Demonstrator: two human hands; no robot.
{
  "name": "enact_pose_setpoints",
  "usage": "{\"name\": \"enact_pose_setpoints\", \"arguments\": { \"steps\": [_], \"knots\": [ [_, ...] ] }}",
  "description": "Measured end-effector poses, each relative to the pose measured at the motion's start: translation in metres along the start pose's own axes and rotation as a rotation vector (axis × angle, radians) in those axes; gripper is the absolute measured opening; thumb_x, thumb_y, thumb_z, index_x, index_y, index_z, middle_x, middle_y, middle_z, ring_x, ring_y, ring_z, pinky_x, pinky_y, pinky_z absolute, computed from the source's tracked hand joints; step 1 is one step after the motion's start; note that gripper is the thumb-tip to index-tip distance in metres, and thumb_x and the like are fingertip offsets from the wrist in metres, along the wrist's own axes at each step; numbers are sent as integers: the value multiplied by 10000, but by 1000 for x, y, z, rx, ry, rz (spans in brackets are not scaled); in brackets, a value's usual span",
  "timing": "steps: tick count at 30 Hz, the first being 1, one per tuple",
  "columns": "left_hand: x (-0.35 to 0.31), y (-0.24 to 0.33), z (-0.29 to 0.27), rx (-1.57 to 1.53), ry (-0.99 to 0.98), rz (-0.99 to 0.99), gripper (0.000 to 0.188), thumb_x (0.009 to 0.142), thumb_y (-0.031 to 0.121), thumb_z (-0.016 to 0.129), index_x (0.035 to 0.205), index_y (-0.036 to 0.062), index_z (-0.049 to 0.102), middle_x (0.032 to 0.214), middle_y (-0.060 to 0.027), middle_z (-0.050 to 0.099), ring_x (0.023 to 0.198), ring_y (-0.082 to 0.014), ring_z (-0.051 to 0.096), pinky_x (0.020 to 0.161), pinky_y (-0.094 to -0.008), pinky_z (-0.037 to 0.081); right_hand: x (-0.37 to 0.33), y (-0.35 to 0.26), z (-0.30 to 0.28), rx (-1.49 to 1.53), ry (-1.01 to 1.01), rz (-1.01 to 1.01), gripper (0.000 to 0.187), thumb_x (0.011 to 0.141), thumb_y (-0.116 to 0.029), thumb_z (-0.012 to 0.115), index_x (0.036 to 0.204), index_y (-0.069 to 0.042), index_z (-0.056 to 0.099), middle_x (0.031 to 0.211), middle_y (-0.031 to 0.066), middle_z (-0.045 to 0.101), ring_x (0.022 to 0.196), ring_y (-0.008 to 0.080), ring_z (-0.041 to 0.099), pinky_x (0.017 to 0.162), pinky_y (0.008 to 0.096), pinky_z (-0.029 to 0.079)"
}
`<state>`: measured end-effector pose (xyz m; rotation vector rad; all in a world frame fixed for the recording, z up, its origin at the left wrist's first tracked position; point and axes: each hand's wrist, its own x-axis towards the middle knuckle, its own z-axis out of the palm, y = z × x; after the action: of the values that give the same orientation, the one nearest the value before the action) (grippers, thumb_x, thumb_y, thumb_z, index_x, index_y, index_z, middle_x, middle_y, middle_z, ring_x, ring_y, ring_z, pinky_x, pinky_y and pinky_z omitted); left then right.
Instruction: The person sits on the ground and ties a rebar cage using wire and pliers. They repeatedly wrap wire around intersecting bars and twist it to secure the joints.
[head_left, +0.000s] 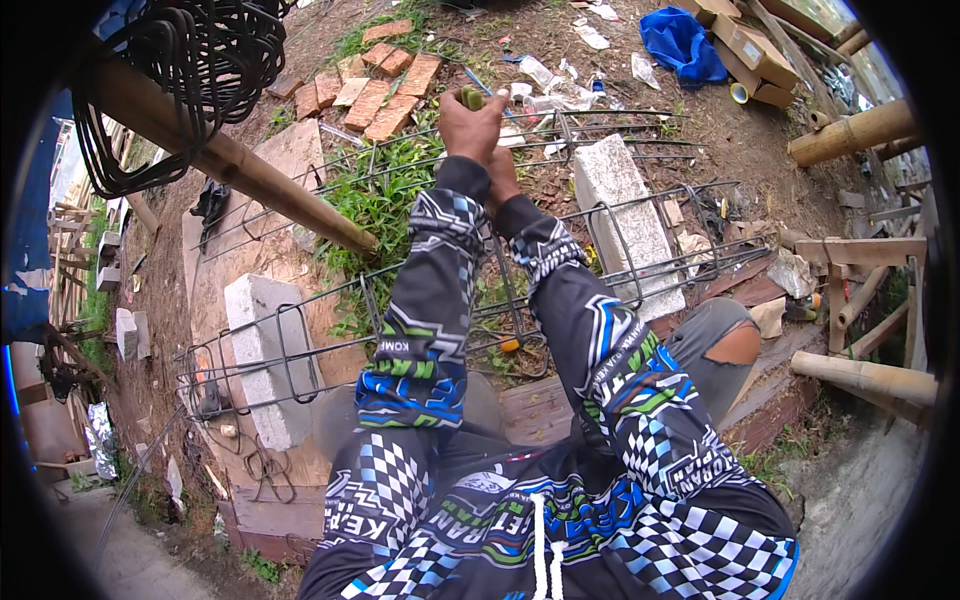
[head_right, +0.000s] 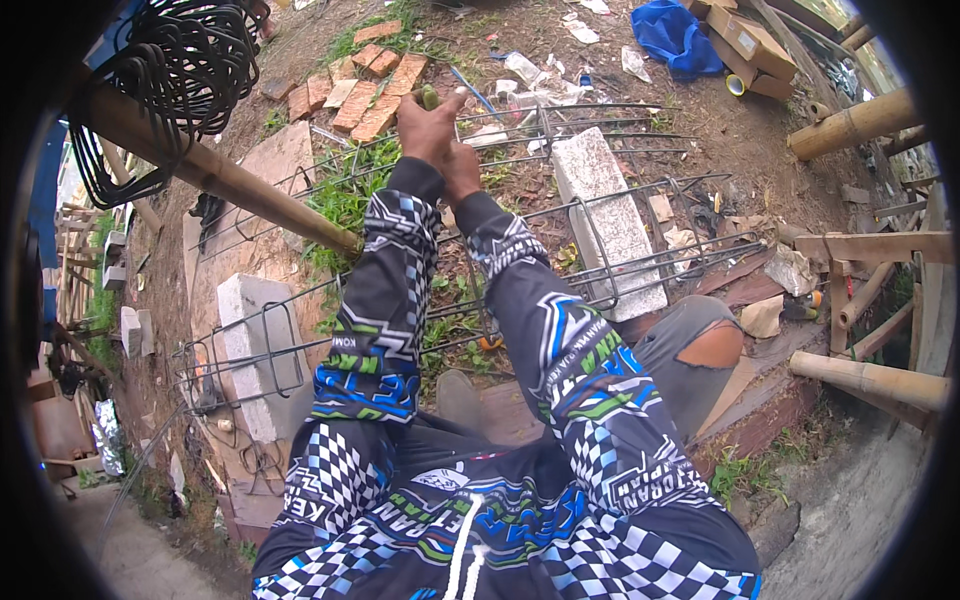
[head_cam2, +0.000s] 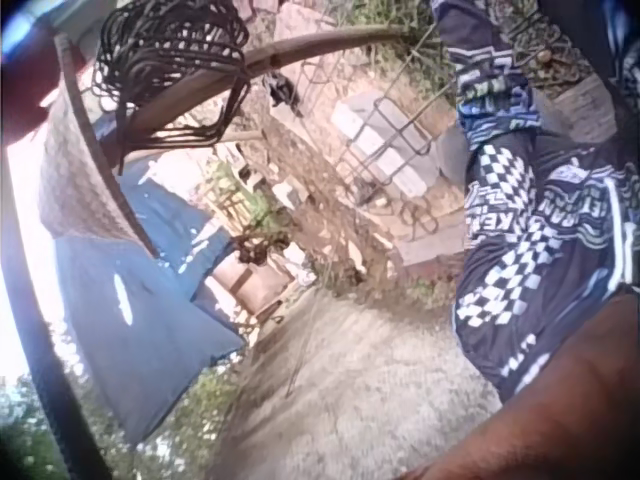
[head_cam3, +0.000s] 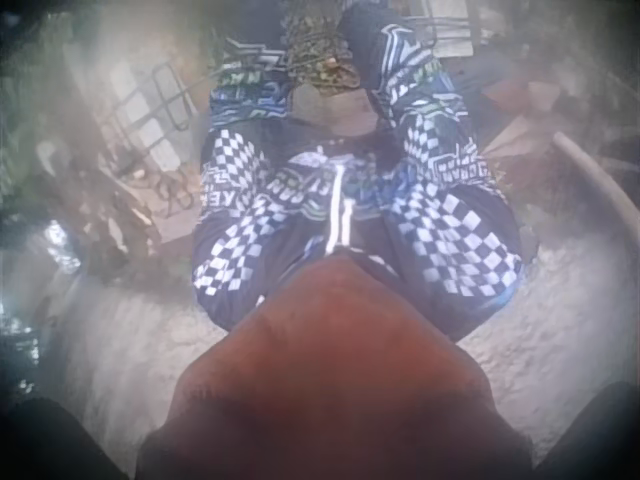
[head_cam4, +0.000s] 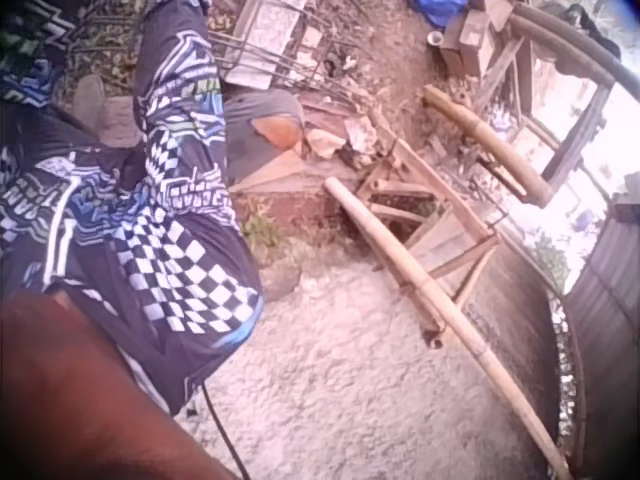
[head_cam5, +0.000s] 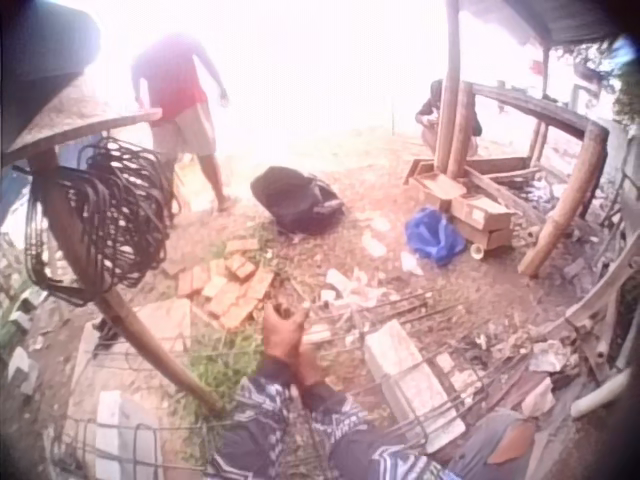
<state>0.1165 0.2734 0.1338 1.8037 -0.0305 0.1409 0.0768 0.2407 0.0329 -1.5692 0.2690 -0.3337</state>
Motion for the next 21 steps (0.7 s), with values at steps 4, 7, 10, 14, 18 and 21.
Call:
{"name": "enact_pose_setpoints", "arguments": {
  "steps": [4,7,10,14,18,21],
  "knots": [
    [-11,20,12,74,78,-126,444,771,394,817,815,-15,652,738,-109,656,632,-211,602,602,-342,497,-16,-1,-4,-216,145,-51,371,878,-386,644,996,-35,651,836,205,679,827,396,664,705,426,502],
    [-35,26,0,86,6,112,420,803,383,808,767,-5,652,630,-43,595,551,-152,550,518,-336,450,-47,-33,-1,73,87,-64,320,805,-270,765,996,-36,656,908,100,718,870,264,690,737,396,519],
    [-21,27,-21,-396,-704,-129,354,838,331,786,787,5,658,632,-29,595,543,-124,552,505,-309,463,-22,-16,-56,345,-432,114,326,757,-166,829,993,-22,656,898,41,706,834,154,677,671,305,526],
    [-3,33,-51,-402,-830,-140,400,798,341,817,921,-4,658,725,-55,629,605,-156,613,552,-303,516,-11,-34,-46,374,-706,331,287,797,-191,800,996,-41,656,796,21,671,657,119,636,532,276,480],
    [-40,14,-20,58,8,172,619,723,406,869,1069,-31,601,892,-111,673,727,-169,666,737,-283,569,-25,-4,-10,254,-230,42,288,826,-222,751,1012,-28,649,791,33,667,657,136,627,550,318,479],
    [-55,26,-13,-127,44,83,456,748,366,860,809,18,571,670,-10,557,552,-112,500,538,-264,476,-37,-5,13,36,51,-54,295,822,-232,749,1002,-20,651,803,63,676,684,164,642,579,331,484]
  ]
}}
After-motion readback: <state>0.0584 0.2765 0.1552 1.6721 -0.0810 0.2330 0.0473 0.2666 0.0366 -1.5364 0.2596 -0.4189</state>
